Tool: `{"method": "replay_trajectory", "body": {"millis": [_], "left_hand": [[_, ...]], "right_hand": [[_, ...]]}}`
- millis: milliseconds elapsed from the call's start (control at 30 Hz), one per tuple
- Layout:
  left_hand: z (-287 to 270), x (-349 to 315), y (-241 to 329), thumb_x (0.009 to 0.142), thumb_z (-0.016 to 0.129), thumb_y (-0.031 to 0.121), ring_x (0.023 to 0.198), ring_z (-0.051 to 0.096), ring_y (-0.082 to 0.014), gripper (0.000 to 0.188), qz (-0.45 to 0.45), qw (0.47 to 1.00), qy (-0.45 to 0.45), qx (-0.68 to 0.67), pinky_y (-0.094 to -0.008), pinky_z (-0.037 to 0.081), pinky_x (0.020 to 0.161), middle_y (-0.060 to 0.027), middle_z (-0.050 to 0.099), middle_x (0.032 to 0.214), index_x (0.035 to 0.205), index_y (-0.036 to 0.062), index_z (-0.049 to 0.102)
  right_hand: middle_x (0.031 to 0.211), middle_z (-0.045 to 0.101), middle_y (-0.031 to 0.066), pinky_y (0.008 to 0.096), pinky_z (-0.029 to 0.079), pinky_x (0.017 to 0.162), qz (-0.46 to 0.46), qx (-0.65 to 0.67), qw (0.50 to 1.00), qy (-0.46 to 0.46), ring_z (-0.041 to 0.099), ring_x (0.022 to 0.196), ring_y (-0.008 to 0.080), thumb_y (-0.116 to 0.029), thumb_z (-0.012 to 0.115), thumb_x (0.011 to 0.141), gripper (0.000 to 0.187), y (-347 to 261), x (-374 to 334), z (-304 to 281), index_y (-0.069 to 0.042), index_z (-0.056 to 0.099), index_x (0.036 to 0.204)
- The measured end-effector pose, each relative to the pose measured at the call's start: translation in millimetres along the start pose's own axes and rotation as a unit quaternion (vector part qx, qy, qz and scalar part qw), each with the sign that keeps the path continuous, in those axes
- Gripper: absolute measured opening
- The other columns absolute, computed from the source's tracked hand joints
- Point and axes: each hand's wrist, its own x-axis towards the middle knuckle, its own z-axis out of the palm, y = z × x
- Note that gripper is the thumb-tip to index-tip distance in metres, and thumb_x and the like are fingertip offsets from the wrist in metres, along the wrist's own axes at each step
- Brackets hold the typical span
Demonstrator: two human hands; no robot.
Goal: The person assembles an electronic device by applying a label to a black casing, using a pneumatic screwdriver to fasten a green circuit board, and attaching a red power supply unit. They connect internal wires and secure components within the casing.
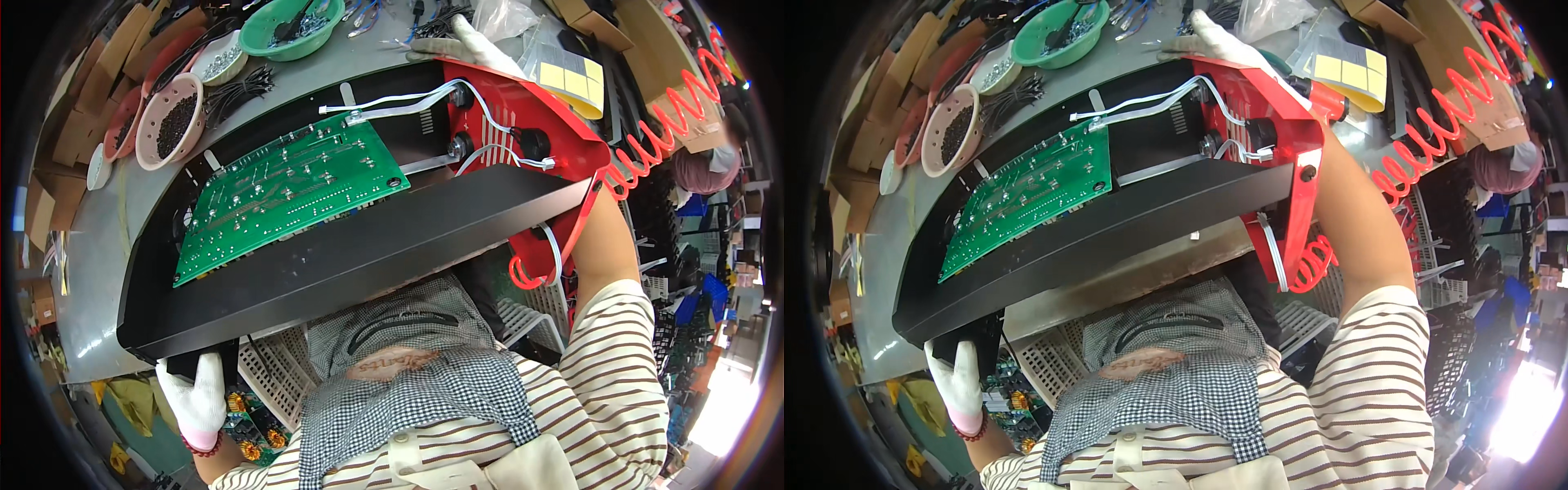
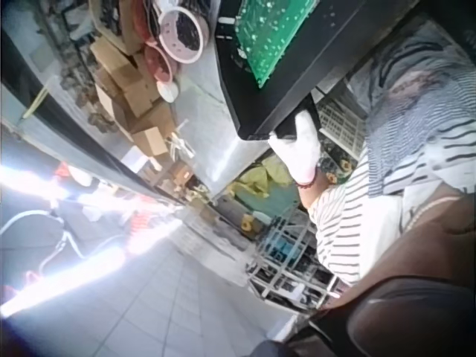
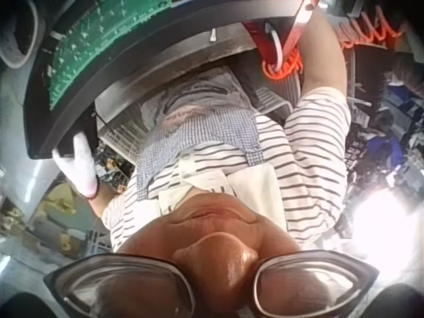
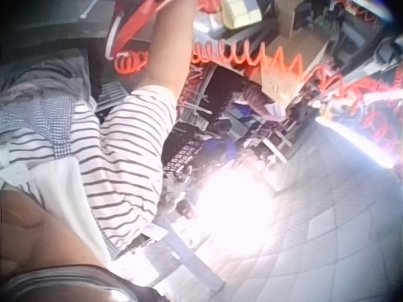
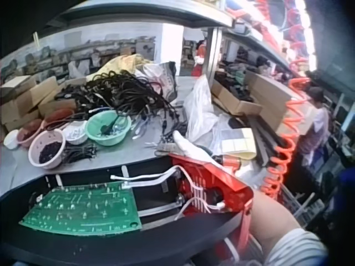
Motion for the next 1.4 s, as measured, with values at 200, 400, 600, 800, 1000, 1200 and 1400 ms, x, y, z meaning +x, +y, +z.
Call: {"method": "replay_trajectory", "body": {"millis": [200, 400, 600, 800, 1000, 1200, 1400], "left_hand": [[-1, 4, -23, 0.095, 0.057, -0.002, 0.114, 0.056, -0.0152, 0.046, 0.062, 0.997, 0.008, -0.051, -0.0312, 0.044, 0.101, -0.0111, 0.057, 0.129, 0.138, -0.0016, 0.042], [-5, 1, -22, 0.093, 0.060, -0.003, 0.113, 0.057, -0.0171, 0.049, 0.056, 0.992, -0.004, -0.111, -0.0331, 0.044, 0.101, -0.0119, 0.056, 0.130, 0.139, -0.0002, 0.043], [-25, 7, -43, 0.091, 0.062, 0.002, 0.115, 0.056, -0.0208, 0.052, 0.082, 0.987, 0.022, -0.135, -0.0356, 0.044, 0.102, -0.0127, 0.054, 0.133, 0.140, 0.0015, 0.043], [-11, 51, -31, 0.098, 0.051, 0.018, 0.125, 0.051, -0.0266, 0.048, 0.064, 0.958, 0.057, -0.273, -0.0420, 0.038, 0.109, -0.0165, 0.048, 0.141, 0.143, 0.0040, 0.042], [-7, 101, -37, 0.105, 0.040, 0.032, 0.136, 0.043, -0.0328, 0.050, 0.018, 0.876, 0.059, -0.479, -0.0495, 0.030, 0.117, -0.0203, 0.040, 0.150, 0.147, 0.0072, 0.039], [50, 103, 30, 0.106, 0.037, 0.030, 0.138, 0.040, -0.0323, 0.048, -0.065, 0.926, 0.172, -0.330, -0.0516, 0.030, 0.118, -0.0188, 0.036, 0.153, 0.149, 0.0077, 0.036], [26, 75, -16, 0.106, 0.037, 0.029, 0.138, 0.041, -0.0323, 0.048, 0.061, 0.971, 0.090, -0.212, -0.0516, 0.030, 0.118, -0.0187, 0.036, 0.153, 0.149, 0.0079, 0.035]], "right_hand": [[0.124, 0.062, 0.0105, 0.0298, 0.048, 0.092, -0.006, 0.047, 0.998, 0.052, 0.058, 0.109, 0.0151, -0.062, 0.046, 0.097, 0.073, 15, -4, -6, 0.001, 0.055, 0.133], [0.120, 0.063, 0.0089, 0.0301, 0.049, 0.090, -0.057, -0.044, 0.990, 0.121, 0.057, 0.108, 0.0133, -0.062, 0.045, 0.097, 0.073, 17, -2, -12, 0.000, 0.055, 0.134], [0.114, 0.066, 0.0100, 0.0356, 0.049, 0.089, -0.083, 0.095, 0.991, 0.052, 0.062, 0.102, 0.0188, -0.051, 0.062, 0.092, 0.059, -27, 2, 9, -0.001, 0.058, 0.123], [0.148, 0.040, 0.0208, 0.0425, 0.036, 0.110, 0.062, 0.066, 0.995, -0.029, 0.047, 0.130, 0.0334, -0.072, 0.045, 0.091, 0.094, -17, 70, 4, 0.001, 0.032, 0.148], [0.150, 0.038, 0.0202, 0.0450, 0.033, 0.110, 0.035, -0.061, 0.996, -0.060, 0.045, 0.132, 0.0295, -0.077, 0.038, 0.090, 0.094, -19, 73, 4, -0.004, 0.034, 0.149], [0.144, 0.042, 0.0302, 0.0390, 0.042, 0.106, 0.028, -0.107, 0.994, -0.020, 0.047, 0.132, 0.0357, -0.071, 0.043, 0.092, 0.098, -17, 86, 27, 0.008, 0.025, 0.148], [0.153, 0.024, 0.0311, 0.0445, 0.042, 0.109, 0.077, -0.132, 0.983, -0.097, 0.045, 0.132, 0.0425, -0.072, 0.036, 0.093, 0.100, -7, 97, 15, 0.002, 0.006, 0.153]]}}
